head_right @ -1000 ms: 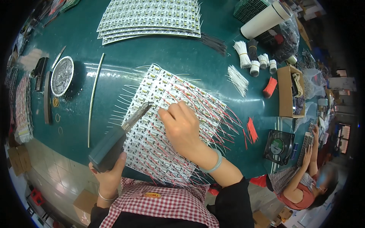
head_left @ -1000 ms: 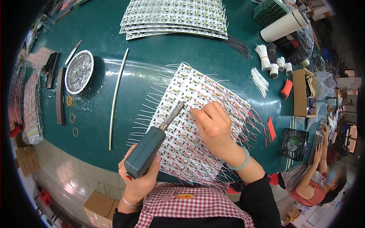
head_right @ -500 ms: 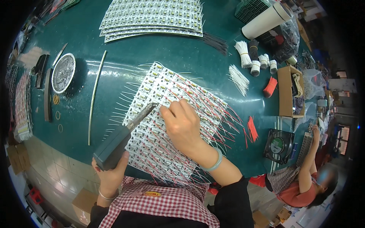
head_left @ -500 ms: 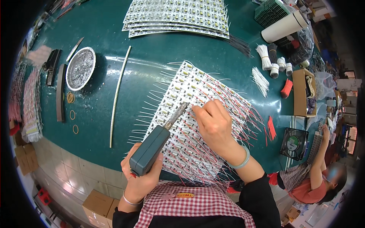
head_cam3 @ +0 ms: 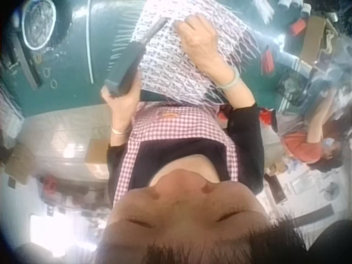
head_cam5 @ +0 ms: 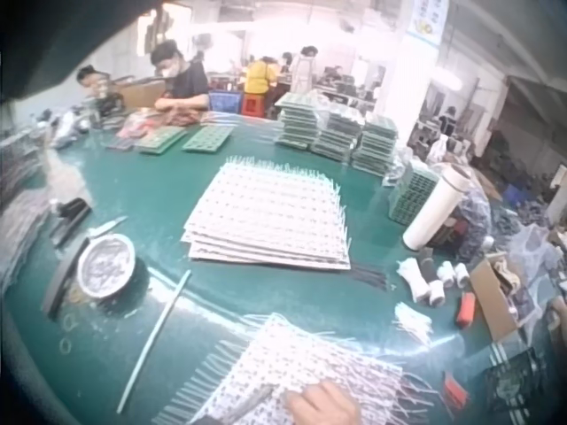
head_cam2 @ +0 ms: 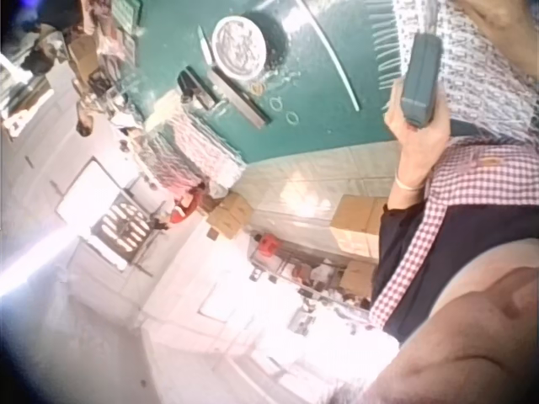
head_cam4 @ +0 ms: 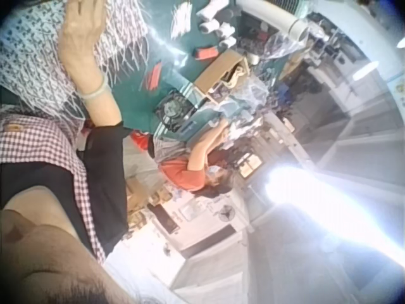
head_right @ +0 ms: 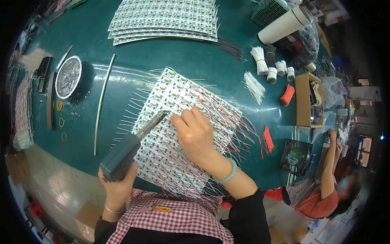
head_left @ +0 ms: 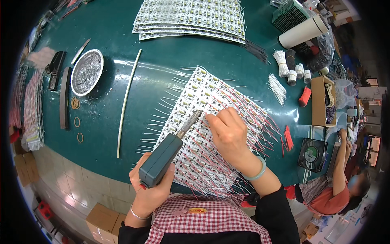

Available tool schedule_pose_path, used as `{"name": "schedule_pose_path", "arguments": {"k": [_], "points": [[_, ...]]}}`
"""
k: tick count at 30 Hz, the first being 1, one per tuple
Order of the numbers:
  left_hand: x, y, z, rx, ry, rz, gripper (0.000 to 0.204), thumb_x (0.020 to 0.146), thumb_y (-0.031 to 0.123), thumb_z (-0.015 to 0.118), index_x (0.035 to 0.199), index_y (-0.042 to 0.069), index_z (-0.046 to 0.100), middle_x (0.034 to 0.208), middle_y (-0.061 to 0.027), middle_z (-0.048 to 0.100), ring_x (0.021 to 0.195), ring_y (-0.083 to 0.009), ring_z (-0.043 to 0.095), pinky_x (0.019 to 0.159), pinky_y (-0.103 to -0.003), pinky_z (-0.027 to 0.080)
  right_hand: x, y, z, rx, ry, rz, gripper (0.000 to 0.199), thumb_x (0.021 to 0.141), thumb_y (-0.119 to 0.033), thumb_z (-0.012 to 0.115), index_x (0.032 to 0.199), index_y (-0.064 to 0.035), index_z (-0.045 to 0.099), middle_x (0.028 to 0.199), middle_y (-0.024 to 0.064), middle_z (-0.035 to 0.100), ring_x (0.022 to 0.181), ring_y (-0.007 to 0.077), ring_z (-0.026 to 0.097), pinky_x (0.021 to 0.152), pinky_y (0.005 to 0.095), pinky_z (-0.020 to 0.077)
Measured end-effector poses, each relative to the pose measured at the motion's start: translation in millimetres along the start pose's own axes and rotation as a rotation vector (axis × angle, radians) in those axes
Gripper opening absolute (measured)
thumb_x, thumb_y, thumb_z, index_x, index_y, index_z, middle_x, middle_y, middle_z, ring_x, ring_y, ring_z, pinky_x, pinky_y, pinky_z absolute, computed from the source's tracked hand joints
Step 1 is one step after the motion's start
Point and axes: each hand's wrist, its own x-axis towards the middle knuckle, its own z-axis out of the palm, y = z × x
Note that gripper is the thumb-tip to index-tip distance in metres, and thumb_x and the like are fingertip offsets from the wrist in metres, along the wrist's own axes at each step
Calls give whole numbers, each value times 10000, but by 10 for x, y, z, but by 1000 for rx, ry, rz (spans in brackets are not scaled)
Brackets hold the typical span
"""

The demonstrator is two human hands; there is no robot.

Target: The person uses a soldering iron to attach wires to a grid of LED modules on a workbench. They repeatedly pick up individual wires, place them onto the circuit board, and apply heat to secure the connections. The person works methodically across the board, handling the components one at a time.

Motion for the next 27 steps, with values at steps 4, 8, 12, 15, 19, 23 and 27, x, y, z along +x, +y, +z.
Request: {"name": "schedule_pose_path", "arguments": {"k": [4, 8, 12, 15, 19, 23, 27], "points": [[-21, -8, 39, -55, -3, -100, 146, 754, -57, 719, 892, -46, 674, 834, -83, 650, 669, -119, 605, 593, -253, 469, -9, 12, 11, -4, 0, -5, 184, 686, 9, 655, 862, -42, 649, 715, 64, 460, 688, 237, 499, 580, 357, 425], [-25, -23, 56, -32, -14, -100, 141, 753, -56, 719, 884, -41, 669, 818, -81, 643, 657, -121, 601, 588, -253, 464, -10, -5, 7, -7, -3, 3, 181, 685, 5, 659, 860, -38, 651, 723, 63, 467, 696, 235, 503, 586, 356, 427], [-23, -46, 72, 16, -7, -44, 128, 749, -59, 718, 864, -39, 666, 797, -78, 630, 642, -122, 594, 572, -254, 456, 6, -4, -16, 5, -21, 1, 247, 678, 81, 715, 904, -13, 680, 718, 72, 499, 689, 239, 519, 576, 361, 428], [-34, -56, 46, 27, -40, -58, 130, 741, -61, 719, 859, -41, 669, 790, -81, 627, 638, -128, 596, 556, -256, 452, -3, 1, -8, 15, -12, 2, 242, 678, 78, 716, 899, -13, 680, 718, 73, 499, 687, 238, 519, 571, 361, 428], [-57, -26, -3, 36, 34, -16, 158, 735, -59, 722, 887, -47, 680, 794, -88, 629, 647, -138, 606, 565, -260, 474, 2, -6, -17, 7, -20, 5, 214, 684, 50, 700, 884, -21, 670, 722, 71, 489, 689, 237, 511, 573, 361, 426], [-106, -15, -36, -11, 97, -65, 191, 737, -48, 729, 923, -56, 687, 830, -97, 650, 686, -141, 626, 606, -259, 503, -8, -8, 5, 3, -2, -2, 175, 692, 8, 658, 862, -32, 648, 732, 69, 468, 698, 235, 499, 584, 359, 423], [-145, -9, -59, -43, 60, -165, 210, 746, -34, 738, 947, -68, 689, 879, -106, 674, 733, -139, 643, 646, -260, 518, -23, 13, 16, 4, 0, -5, 170, 693, 11, 662, 858, -30, 648, 736, 70, 471, 704, 237, 502, 585, 360, 424]]}}
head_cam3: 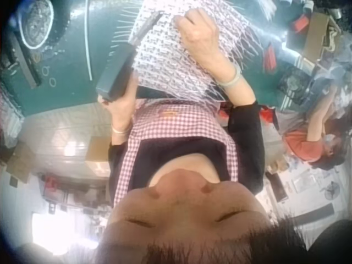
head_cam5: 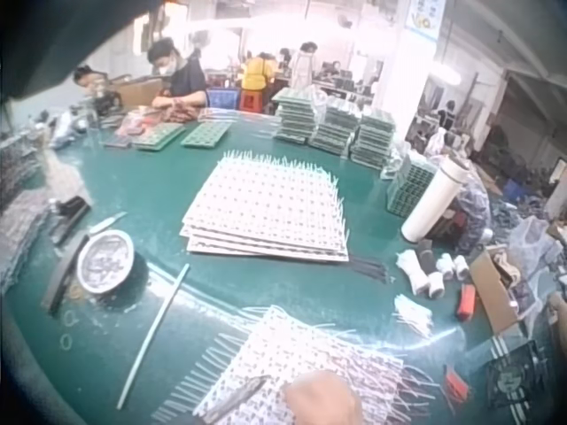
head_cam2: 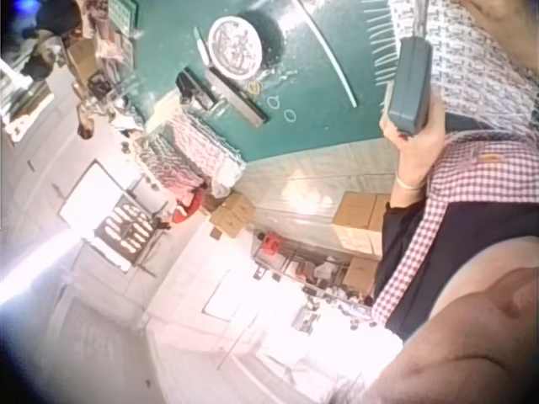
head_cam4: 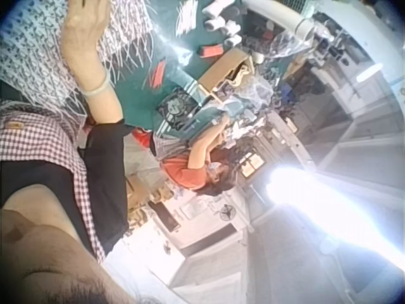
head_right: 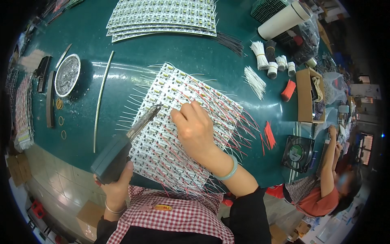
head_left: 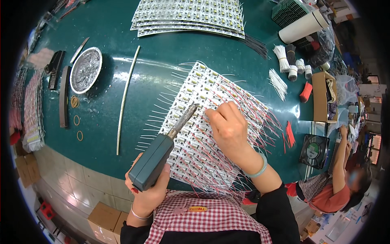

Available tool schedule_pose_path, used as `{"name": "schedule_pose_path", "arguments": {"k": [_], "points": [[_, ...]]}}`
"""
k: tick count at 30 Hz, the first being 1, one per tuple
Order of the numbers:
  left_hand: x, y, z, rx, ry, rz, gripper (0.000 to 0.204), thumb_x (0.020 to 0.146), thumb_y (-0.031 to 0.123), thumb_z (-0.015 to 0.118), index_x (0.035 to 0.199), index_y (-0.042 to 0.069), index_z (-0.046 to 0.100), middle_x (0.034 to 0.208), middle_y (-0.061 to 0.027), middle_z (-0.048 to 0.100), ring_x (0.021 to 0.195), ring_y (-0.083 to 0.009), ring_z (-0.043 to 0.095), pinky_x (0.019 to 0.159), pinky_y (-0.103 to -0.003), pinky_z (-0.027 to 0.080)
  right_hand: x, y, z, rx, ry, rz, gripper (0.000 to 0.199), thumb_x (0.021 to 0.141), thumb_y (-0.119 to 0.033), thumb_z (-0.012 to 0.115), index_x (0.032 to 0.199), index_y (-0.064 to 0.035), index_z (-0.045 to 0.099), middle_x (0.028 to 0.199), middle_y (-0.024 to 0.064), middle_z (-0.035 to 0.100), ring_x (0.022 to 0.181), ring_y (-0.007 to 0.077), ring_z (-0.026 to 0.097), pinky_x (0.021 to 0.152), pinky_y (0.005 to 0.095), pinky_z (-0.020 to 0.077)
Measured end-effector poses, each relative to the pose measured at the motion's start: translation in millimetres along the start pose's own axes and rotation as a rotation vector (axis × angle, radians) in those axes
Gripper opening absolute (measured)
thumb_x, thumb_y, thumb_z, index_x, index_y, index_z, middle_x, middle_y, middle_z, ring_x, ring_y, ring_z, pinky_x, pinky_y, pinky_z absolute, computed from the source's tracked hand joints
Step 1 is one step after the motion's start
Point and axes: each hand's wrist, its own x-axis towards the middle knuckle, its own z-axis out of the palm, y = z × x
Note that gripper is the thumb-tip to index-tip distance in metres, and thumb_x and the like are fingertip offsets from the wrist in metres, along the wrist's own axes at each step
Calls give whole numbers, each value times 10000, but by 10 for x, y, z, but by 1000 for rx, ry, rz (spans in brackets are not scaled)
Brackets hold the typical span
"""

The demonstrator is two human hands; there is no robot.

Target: The person uses a soldering iron to attach wires to a grid of LED modules on a workbench. They repeatedly pick up individual wires, place them onto the circuit board, and apply heat to secure the connections. The person works methodically across the board, handling the components one at a time.

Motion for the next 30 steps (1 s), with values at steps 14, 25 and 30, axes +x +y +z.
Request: {"name": "schedule_pose_path", "arguments": {"k": [14, 25, 30], "points": [[-36, -32, -37, -30, 7, 5, 225, 752, -35, 747, 967, -69, 690, 882, -89, 677, 748, -114, 636, 652, -249, 515, -23, -193, -149, 46, 26, 15, 209, 684, 23, 664, 882, -43, 655, 701, 58, 467, 667, 230, 510, 559, 364, 414], [-28, -49, -82, -13, -49, 43, 194, 743, -62, 728, 931, -77, 683, 863, -100, 660, 722, -138, 626, 626, -254, 483, -109, -167, 18, 50, 16, 32, 207, 684, 35, 660, 875, -46, 655, 711, 57, 466, 666, 218, 509, 525, 345, 424], [-20, -73, -79, 33, -65, 103, 180, 743, -63, 722, 918, -73, 680, 848, -105, 651, 702, -146, 621, 611, -258, 474, -103, -180, 8, 51, 7, 29, 210, 681, 38, 657, 879, -31, 663, 726, 60, 483, 677, 221, 515, 534, 344, 431]]}}
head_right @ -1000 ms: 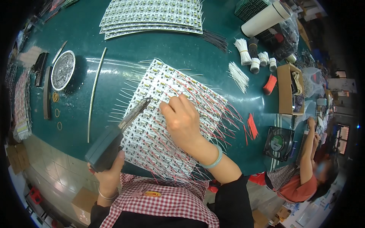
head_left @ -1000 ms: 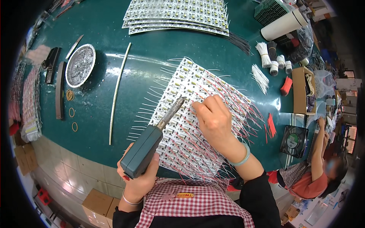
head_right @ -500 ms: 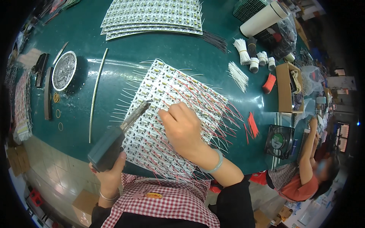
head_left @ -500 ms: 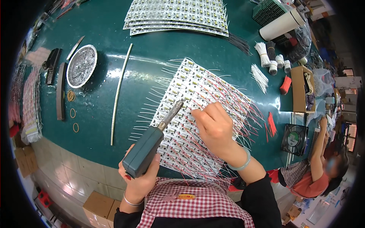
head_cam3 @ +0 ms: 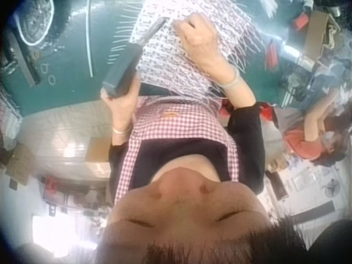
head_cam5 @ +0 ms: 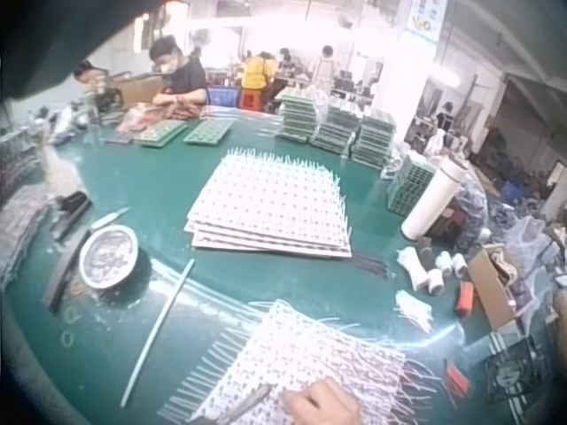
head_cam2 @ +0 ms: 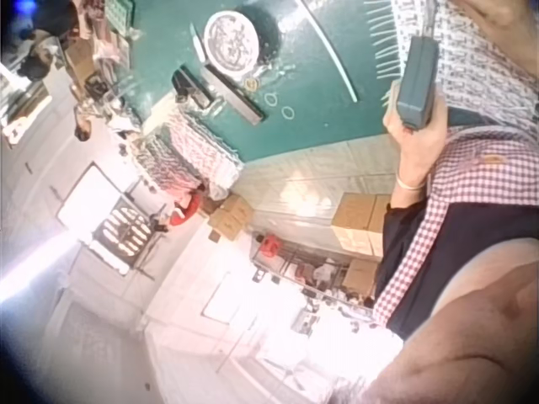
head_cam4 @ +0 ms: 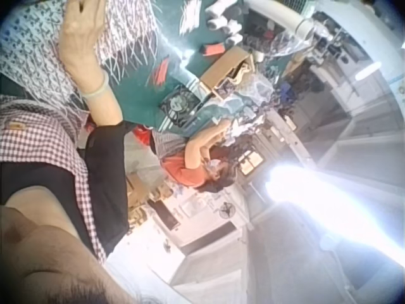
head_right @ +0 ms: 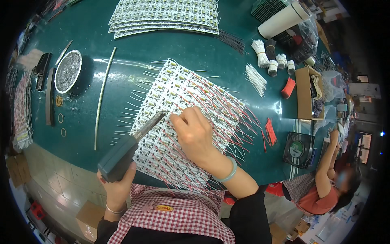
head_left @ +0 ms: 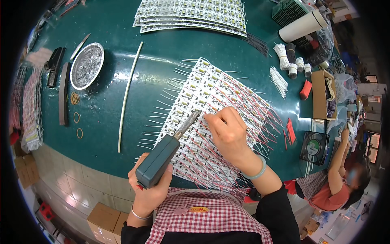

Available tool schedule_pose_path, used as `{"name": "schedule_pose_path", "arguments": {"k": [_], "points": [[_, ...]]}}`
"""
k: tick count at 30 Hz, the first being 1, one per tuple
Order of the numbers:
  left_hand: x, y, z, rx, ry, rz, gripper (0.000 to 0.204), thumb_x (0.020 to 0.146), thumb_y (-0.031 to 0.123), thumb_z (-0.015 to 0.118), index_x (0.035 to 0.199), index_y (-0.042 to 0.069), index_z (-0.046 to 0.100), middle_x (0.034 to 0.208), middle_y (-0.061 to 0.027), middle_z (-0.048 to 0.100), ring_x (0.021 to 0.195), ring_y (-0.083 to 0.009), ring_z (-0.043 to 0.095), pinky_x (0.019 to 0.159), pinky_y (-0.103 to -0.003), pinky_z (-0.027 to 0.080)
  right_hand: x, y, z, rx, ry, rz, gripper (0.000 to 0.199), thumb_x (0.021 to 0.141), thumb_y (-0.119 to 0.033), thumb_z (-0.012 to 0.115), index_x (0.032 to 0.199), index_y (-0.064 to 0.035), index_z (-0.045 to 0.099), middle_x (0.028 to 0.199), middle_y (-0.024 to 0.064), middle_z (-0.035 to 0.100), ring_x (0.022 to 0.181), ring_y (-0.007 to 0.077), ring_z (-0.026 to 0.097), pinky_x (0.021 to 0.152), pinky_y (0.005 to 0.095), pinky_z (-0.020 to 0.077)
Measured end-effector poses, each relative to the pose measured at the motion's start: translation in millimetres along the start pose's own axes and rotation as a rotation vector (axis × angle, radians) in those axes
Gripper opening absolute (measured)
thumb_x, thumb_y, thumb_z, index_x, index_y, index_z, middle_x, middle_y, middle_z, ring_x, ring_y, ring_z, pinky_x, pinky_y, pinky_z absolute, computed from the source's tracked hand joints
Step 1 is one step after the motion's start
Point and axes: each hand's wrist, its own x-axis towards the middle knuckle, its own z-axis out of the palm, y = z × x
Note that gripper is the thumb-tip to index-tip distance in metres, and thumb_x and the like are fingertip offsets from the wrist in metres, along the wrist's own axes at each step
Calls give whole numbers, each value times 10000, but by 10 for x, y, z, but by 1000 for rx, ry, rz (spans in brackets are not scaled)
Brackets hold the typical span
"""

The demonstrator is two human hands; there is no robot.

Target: The person uses a soldering iron to attach wires to a grid of LED modules on a workbench. They repeatedly pick up individual wires, place them onto the circuit board, and apply heat to secure the connections. The person works methodically across the board, handling the components one at a time.

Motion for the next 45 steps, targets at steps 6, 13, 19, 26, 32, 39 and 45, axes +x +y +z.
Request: {"name": "schedule_pose_path", "arguments": {"k": [6, 13, 19, 26, 32, 39, 45], "points": [[11, -27, 33, 18, -18, -7, 147, 750, -54, 724, 887, -57, 668, 821, -84, 644, 677, -126, 612, 604, -256, 471, 7, -4, 6, -23, -2, -6, 210, 678, 43, 651, 879, -17, 661, 732, 67, 489, 688, 228, 523, 547, 344, 439], [14, 4, 30, 16, -24, -30, 139, 755, -41, 738, 874, -48, 668, 793, -71, 635, 646, -114, 600, 577, -254, 460, 4, -23, 2, -26, -15, 4, 199, 687, 41, 651, 878, -13, 660, 745, 75, 498, 699, 238, 531, 560, 355, 448], [8, -28, 0, 65, -22, 31, 160, 760, -19, 751, 898, -54, 678, 789, -73, 637, 638, -128, 603, 578, -262, 471, 10, -32, -2, -31, -12, 14, 185, 701, 48, 682, 875, -13, 666, 741, 78, 502, 687, 241, 536, 560, 359, 444], [-132, -88, -31, -153, 79, -250, 214, 765, -1, 756, 957, -66, 686, 862, -85, 667, 724, -131, 631, 641, -255, 506, 14, -58, -4, -21, -3, 42, 194, 699, 74, 745, 853, -22, 676, 722, 80, 506, 662, 241, 542, 566, 361, 439], [-103, -22, -34, -137, 54, -218, 210, 767, -21, 751, 962, -64, 686, 878, -82, 664, 749, -119, 621, 646, -250, 498, -7, -22, 24, -24, -6, 7, 182, 703, 39, 640, 879, -3, 661, 764, 81, 503, 718, 241, 531, 558, 353, 447], [-84, -1, -69, -37, 58, -73, 204, 760, -37, 744, 953, -63, 684, 857, -72, 648, 728, -111, 604, 627, -245, 482, 27, -124, -115, 2, 58, 18, 166, 700, 42, 684, 855, -13, 662, 783, 73, 552, 753, 254, 544, 615, 359, 449], [-115, -11, -89, -39, 44, -122, 204, 759, -39, 737, 955, -63, 686, 869, -82, 649, 723, -120, 608, 627, -253, 487, 21, -127, -80, 63, 67, -2, 151, 714, 49, 691, 844, -21, 662, 779, 68, 562, 748, 255, 547, 630, 362, 447]]}}
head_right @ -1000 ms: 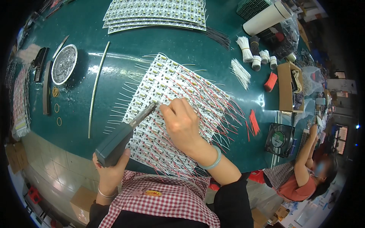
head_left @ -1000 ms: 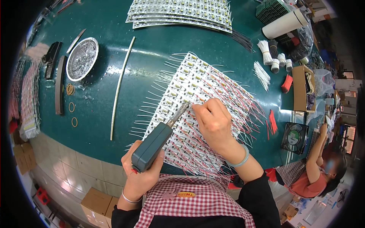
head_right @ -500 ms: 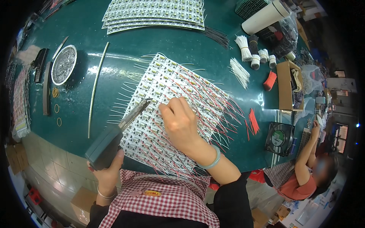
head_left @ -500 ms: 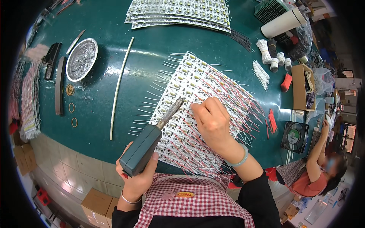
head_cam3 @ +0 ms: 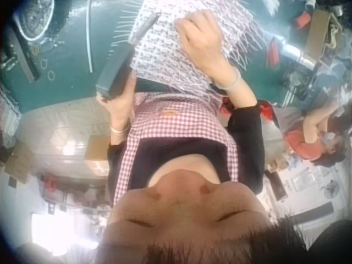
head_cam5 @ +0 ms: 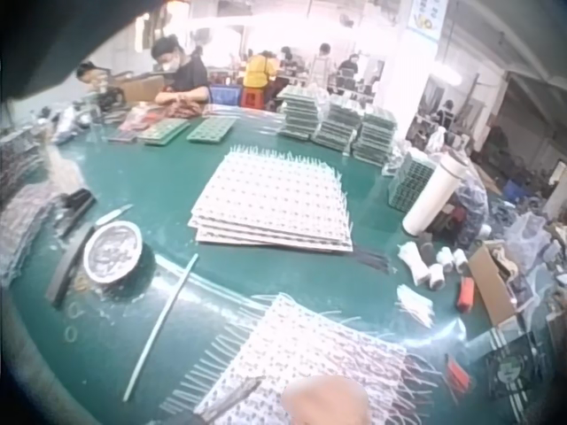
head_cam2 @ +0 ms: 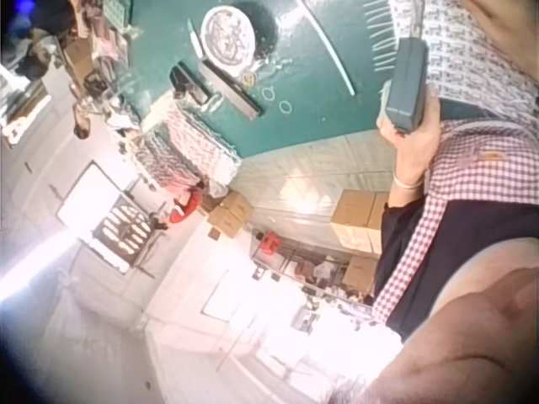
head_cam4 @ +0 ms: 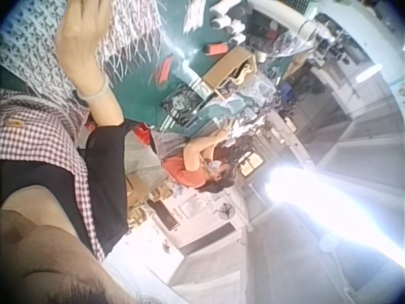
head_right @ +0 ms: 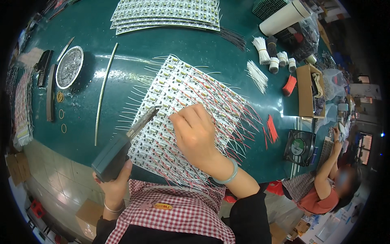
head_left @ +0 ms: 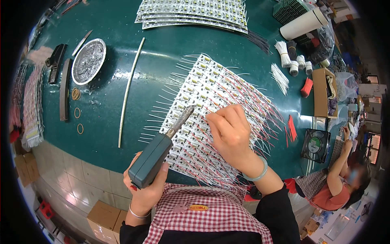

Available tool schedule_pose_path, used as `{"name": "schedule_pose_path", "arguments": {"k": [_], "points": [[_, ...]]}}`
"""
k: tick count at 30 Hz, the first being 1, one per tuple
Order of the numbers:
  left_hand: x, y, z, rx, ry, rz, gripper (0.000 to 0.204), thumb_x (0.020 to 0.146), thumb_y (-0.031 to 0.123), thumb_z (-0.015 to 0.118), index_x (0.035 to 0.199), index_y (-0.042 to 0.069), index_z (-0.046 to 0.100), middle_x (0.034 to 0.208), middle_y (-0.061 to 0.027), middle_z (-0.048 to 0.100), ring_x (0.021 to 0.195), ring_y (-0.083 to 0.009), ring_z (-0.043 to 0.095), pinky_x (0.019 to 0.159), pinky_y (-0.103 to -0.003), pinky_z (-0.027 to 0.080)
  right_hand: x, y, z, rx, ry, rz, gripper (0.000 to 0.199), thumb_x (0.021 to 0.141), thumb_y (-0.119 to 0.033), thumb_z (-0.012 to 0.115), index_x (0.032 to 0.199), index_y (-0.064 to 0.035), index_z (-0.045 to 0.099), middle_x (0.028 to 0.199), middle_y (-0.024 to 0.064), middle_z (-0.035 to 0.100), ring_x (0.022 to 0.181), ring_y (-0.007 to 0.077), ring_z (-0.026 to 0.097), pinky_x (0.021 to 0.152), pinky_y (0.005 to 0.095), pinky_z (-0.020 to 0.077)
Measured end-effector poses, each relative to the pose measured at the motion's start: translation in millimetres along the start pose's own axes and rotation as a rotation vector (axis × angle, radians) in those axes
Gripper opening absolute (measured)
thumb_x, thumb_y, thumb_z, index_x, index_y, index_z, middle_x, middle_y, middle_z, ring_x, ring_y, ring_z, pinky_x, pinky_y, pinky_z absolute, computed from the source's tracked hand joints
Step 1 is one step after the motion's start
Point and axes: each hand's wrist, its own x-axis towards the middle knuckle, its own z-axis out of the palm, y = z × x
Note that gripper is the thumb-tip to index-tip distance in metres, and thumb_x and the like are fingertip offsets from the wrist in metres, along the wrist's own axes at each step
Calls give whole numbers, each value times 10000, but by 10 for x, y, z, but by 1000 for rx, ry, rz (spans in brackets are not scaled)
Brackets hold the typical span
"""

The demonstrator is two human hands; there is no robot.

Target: The person uses a soldering iron to attach wires to a grid of LED modules on a workbench. They repeatedly pick up individual wires, place them onto the circuit board, and apply heat to secure the connections. The person works methodically across the board, handling the components one at a time.

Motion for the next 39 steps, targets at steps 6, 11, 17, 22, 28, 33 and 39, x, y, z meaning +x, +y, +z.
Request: {"name": "schedule_pose_path", "arguments": {"k": [6, 11, 17, 22, 28, 33, 39], "points": [[2, 3, -9, 54, -39, 103, 212, 757, -47, 727, 964, -74, 688, 881, -112, 659, 734, -151, 628, 639, -265, 495, -54, 32, 82, 0, 10, 40, 143, 726, 70, 687, 831, -19, 648, 763, 74, 544, 730, 257, 536, 609, 359, 439], [-13, 7, -13, 51, -53, 72, 212, 753, -46, 729, 959, -78, 686, 884, -120, 663, 740, -160, 638, 635, -271, 495, -55, 20, 81, 21, -10, 40, 148, 728, 75, 692, 832, -19, 644, 767, 78, 541, 721, 257, 525, 601, 357, 429], [-21, -23, -17, 67, -47, 105, 198, 749, -42, 736, 936, -77, 683, 879, -123, 662, 721, -166, 636, 624, -273, 488, -80, -3, 83, 34, -36, 57, 138, 737, 64, 697, 831, -19, 639, 769, 79, 528, 716, 255, 511, 612, 365, 423], [-33, -41, -19, 70, -58, 127, 178, 742, -48, 731, 911, -68, 683, 868, -125, 657, 698, -172, 629, 613, -275, 486, -85, -13, 78, 34, -42, 56, 137, 738, 58, 697, 834, -21, 638, 768, 80, 526, 718, 253, 511, 612, 363, 422], [-32, -62, 9, 123, -59, 150, 140, 731, -56, 720, 864, -43, 676, 823, -110, 640, 668, -182, 618, 601, -281, 485, -98, -23, 85, 20, -53, 61, 146, 724, 56, 702, 832, -21, 641, 769, 76, 526, 720, 247, 512, 611, 360, 424], [-21, -52, -7, 156, -72, 163, 121, 731, -53, 718, 841, -37, 670, 795, -105, 627, 649, -186, 611, 585, -287, 478, -92, -23, 76, 17, -56, 55, 157, 714, 53, 710, 837, -19, 646, 770, 73, 531, 719, 242, 514, 610, 354, 428], [-30, -29, -14, 156, -23, 163, 140, 726, -54, 716, 860, -55, 678, 782, -107, 623, 612, -169, 601, 546, -278, 461, -93, -23, 77, 19, -46, 55, 160, 707, 55, 714, 834, -18, 651, 770, 72, 531, 723, 242, 519, 600, 354, 432]]}}
